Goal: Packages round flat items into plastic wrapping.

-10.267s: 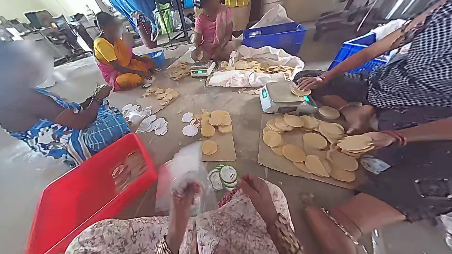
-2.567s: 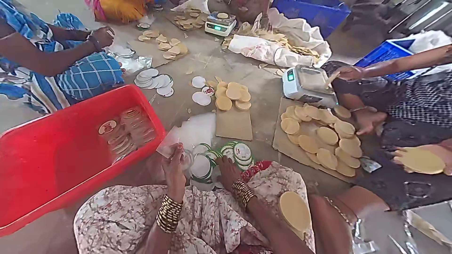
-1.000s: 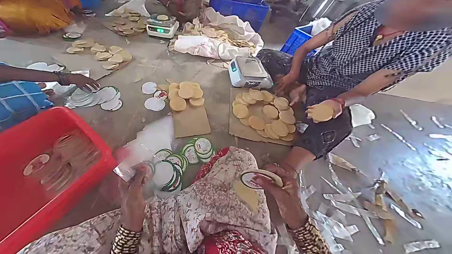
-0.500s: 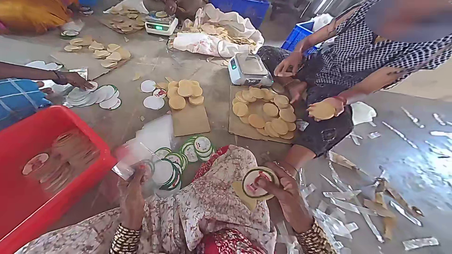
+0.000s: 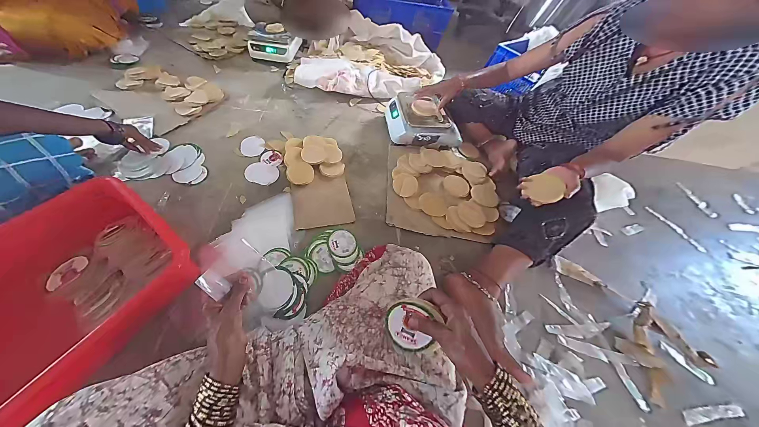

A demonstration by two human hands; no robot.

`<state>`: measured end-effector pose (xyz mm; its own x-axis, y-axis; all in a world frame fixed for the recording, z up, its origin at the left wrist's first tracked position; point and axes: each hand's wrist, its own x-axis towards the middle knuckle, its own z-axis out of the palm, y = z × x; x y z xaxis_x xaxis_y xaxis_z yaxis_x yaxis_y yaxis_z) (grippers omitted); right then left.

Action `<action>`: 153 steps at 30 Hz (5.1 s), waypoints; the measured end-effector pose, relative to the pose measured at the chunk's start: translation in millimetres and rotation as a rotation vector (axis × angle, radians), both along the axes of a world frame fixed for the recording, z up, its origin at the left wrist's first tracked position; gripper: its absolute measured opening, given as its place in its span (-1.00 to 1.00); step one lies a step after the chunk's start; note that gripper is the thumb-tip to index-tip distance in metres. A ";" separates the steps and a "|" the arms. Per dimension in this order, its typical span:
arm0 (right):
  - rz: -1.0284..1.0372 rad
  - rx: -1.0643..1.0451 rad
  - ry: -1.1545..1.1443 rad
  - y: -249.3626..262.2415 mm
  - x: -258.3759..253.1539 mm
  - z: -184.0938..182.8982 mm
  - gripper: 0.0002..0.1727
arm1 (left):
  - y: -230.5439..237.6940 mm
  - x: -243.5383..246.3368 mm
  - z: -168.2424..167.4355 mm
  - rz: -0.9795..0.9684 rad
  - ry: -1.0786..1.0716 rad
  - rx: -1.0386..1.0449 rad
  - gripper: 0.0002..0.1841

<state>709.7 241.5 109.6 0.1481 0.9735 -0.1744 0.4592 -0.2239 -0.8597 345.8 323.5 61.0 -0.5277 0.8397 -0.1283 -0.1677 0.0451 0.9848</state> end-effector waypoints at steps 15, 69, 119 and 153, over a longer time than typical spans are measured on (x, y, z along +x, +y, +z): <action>0.126 1.022 -0.577 -17.6 -14.6 21.6 -0.77 | -91.8 78.6 27.9 -0.951 -0.065 -0.018 -0.46; 0.433 0.726 0.031 -22.5 -95.1 90.1 -0.88 | -101.5 122.5 110.3 0.073 -1.251 -0.256 -0.44; 0.245 0.204 0.326 3.2 -86.1 43.5 -0.69 | -116.5 129.7 75.3 -0.521 -0.281 0.068 -0.64; -0.397 0.411 0.575 13.4 4.3 28.8 -0.78 | -64.7 136.8 41.0 -1.385 0.857 -0.401 -0.10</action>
<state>713.9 254.8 138.5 0.4924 0.8698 0.0321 -0.1270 0.1082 -0.9860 482.6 258.8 102.0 0.5057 0.6870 -0.5218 0.7534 -0.0570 0.6551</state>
